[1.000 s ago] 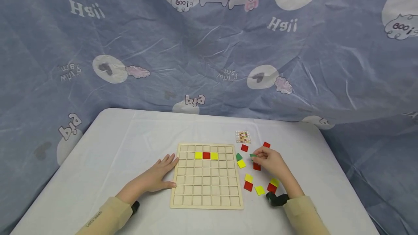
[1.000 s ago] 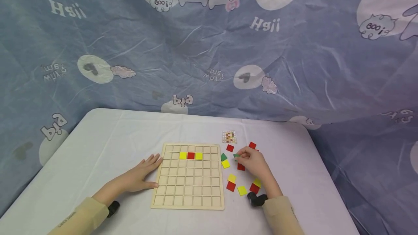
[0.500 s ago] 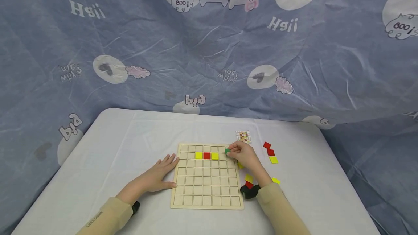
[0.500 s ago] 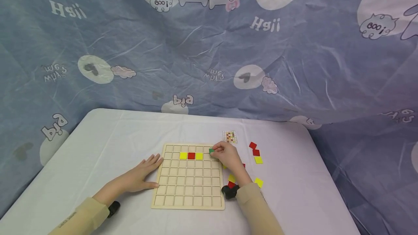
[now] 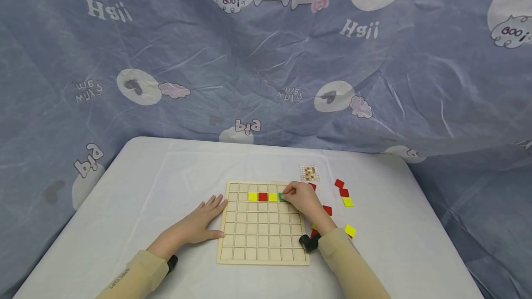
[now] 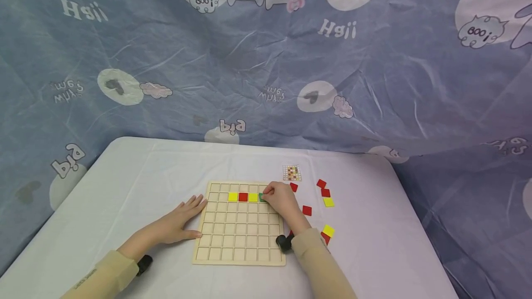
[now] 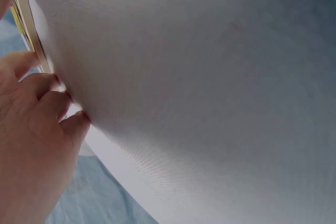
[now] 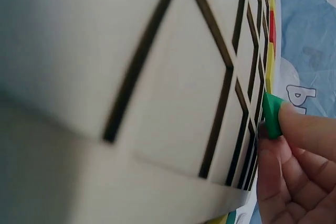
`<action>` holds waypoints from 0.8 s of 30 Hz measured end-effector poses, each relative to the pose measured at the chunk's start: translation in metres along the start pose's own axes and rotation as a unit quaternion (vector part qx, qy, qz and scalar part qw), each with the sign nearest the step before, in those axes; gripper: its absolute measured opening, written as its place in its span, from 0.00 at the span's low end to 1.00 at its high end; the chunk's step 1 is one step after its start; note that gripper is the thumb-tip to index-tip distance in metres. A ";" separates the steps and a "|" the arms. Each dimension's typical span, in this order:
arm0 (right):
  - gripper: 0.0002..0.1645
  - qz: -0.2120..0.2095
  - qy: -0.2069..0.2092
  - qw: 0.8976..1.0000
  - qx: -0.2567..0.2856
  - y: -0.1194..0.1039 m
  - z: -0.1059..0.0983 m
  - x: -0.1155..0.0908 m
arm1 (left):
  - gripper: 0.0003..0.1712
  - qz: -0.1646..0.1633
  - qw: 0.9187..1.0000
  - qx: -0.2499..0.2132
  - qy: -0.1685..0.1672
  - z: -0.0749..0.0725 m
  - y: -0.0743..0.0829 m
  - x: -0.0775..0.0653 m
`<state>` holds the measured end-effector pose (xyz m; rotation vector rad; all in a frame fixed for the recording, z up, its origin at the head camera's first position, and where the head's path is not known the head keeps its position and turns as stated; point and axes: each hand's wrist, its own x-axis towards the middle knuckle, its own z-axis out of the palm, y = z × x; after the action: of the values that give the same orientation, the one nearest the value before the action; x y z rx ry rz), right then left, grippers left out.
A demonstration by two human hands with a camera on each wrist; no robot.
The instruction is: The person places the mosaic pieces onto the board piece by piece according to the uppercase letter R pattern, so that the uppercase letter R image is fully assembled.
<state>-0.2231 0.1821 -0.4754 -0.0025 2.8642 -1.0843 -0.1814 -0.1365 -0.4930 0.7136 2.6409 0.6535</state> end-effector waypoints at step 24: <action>0.10 0.050 0.015 0.998 0.018 0.014 -0.033 0.005 | 0.52 0.009 1.000 -0.007 -0.001 -0.002 -0.002 -0.001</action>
<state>-0.2307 0.2148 -0.4604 0.1601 2.8359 -1.1263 -0.1824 -0.1389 -0.4925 0.7353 2.6276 0.6763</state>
